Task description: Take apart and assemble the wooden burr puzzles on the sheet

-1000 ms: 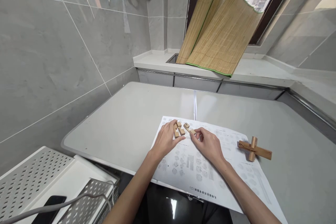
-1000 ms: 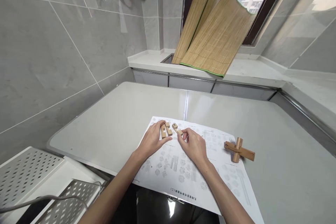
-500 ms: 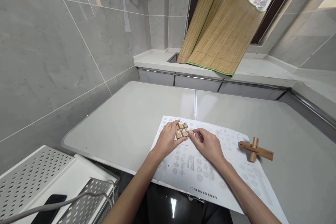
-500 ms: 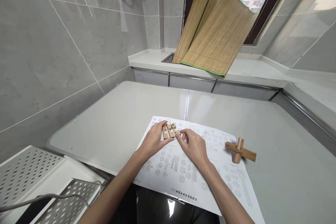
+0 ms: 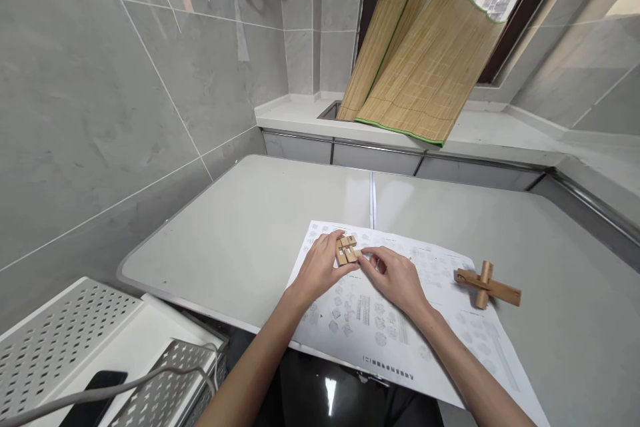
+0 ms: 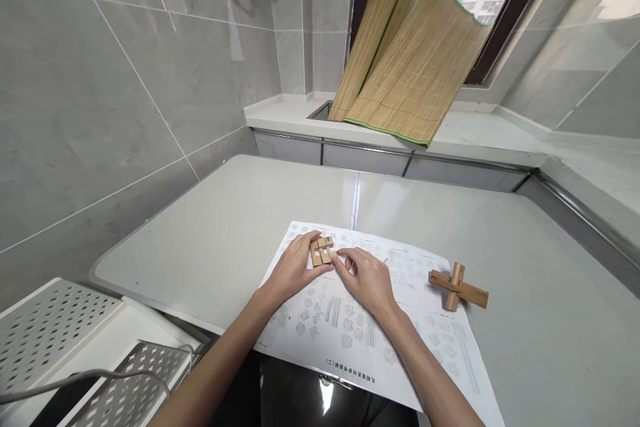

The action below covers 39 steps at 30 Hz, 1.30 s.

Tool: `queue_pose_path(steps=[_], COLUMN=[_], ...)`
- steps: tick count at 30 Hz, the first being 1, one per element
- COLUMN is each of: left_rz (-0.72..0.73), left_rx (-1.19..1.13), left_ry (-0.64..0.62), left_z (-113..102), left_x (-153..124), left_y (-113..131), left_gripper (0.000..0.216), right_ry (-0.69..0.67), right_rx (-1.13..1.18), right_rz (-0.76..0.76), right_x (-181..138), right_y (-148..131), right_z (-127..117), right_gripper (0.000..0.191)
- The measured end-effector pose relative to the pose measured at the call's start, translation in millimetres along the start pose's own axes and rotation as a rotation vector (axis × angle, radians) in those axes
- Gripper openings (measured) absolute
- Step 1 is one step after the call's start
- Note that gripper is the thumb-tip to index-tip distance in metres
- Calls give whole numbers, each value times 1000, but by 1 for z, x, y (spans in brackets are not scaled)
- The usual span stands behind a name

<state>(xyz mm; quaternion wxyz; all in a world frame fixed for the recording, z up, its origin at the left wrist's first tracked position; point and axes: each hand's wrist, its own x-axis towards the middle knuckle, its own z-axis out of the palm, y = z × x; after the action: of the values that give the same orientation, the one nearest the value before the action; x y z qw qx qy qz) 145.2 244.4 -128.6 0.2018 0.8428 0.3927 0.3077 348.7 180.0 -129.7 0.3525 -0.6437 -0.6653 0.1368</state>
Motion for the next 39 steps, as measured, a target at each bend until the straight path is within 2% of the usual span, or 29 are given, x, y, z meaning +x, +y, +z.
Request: queue_pose_path(steps=[9, 23, 29, 34, 39], left_rz=[23, -12, -67, -159, -211], left_rx=[-14, 10, 5, 2, 69], left_ry=[-19, -18, -13, -14, 2], left_z=[-1, -4, -7, -19, -39], left_x=[1, 0, -1, 1, 13], left_y=[2, 4, 7, 1, -20], left_gripper=[72, 67, 66, 70, 72], right_ry=[-16, -32, -39, -33, -29], right_rx=[12, 35, 55, 67, 53], right_rz=[-34, -44, 1, 18, 8], right_x=[0, 0, 0, 2, 4], right_y=[2, -2, -3, -2, 0], right_z=[1, -1, -2, -4, -2], right_gripper=[35, 33, 31, 30, 29])
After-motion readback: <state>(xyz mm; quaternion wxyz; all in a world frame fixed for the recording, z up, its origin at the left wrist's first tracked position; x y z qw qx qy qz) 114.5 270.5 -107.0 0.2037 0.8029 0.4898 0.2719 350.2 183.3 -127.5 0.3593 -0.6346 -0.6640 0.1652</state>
